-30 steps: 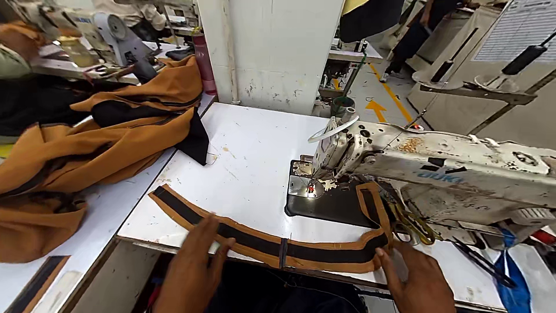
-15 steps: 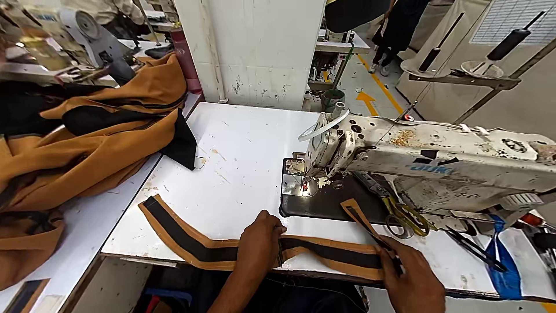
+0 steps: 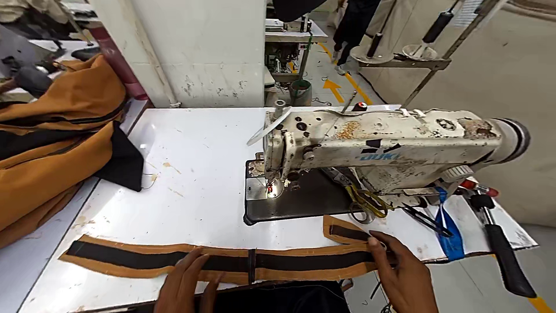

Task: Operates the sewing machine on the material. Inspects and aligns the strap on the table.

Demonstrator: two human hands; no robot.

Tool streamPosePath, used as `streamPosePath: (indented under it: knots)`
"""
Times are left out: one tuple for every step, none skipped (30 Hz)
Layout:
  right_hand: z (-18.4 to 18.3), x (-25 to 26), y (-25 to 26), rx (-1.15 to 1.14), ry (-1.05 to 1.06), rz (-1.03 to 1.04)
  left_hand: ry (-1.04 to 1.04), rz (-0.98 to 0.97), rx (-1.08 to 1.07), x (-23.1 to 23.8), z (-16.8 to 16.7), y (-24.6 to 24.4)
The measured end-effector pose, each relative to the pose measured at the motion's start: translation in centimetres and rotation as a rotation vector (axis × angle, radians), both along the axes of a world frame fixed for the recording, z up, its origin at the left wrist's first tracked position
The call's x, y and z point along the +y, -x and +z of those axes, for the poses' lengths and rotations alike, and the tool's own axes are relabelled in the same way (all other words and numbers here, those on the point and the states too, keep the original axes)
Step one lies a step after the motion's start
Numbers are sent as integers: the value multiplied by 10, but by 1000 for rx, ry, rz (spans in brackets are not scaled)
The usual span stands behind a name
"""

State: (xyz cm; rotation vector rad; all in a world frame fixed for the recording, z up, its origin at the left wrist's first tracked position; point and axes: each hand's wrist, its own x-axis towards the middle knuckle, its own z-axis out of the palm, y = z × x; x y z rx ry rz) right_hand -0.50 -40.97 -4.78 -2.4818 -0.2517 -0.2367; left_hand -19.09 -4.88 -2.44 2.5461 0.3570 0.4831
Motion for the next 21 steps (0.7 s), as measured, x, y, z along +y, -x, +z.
streamPosePath:
  knots:
    - [-2, 3, -6, 8, 12, -10, -42, -18, 18, 7, -6, 4]
    - [-2, 7, -11, 26, 37, -6, -63, -54, 30, 12, -11, 6]
    - [-2, 12, -15, 46, 83, 6, -61, -109, 38, 14, -14, 7]
    - [-2, 17, -17, 54, 149, 22, -49, -173, 48, 14, -15, 6]
    - [-2, 23, -18, 53, 219, 43, -34, -243, 59, 10, -14, 4]
    - [-2, 28, -18, 41, 261, 71, -21, -310, 68, 3, -13, 2]
    - [-2, 31, -16, 29, 259, 101, -15, -370, 72, -4, -14, -1]
    - [-1, 30, -14, 27, 216, 125, -19, -417, 70, -10, -17, -3]
    - [2, 27, -12, 37, 135, 134, -27, -454, 69, -15, -23, -6]
    - [7, 21, -9, 52, 28, 113, -40, -477, 78, -19, -29, -7]
    - [13, 14, -7, 89, -122, 67, -61, -490, 95, -21, -34, -7]
    - [18, 5, -6, 146, -282, 13, -92, -497, 105, -23, -38, -7]
    - [20, -4, -7, 190, -444, -51, -119, -503, 106, -24, -41, -7]
    - [19, -14, -9, 209, -580, -116, -146, -512, 103, -25, -42, -7]
    - [18, -24, -12, 212, -678, -171, -171, -525, 105, -28, -42, -9]
    - [16, -33, -16, 209, -759, -214, -191, -538, 106, -33, -42, -10]
    - [16, -41, -21, 210, -823, -240, -202, -544, 108, -38, -42, -13]
    - [18, -48, -25, 239, -881, -240, -206, -543, 114, -44, -42, -15]
    - [19, -54, -29, 278, -923, -226, -210, -539, 124, -49, -42, -16]
    - [19, -59, -32, 312, -953, -204, -212, -534, 132, -53, -41, -18]
    - [19, -63, -35, 328, -972, -176, -205, -528, 136, -55, -41, -19]
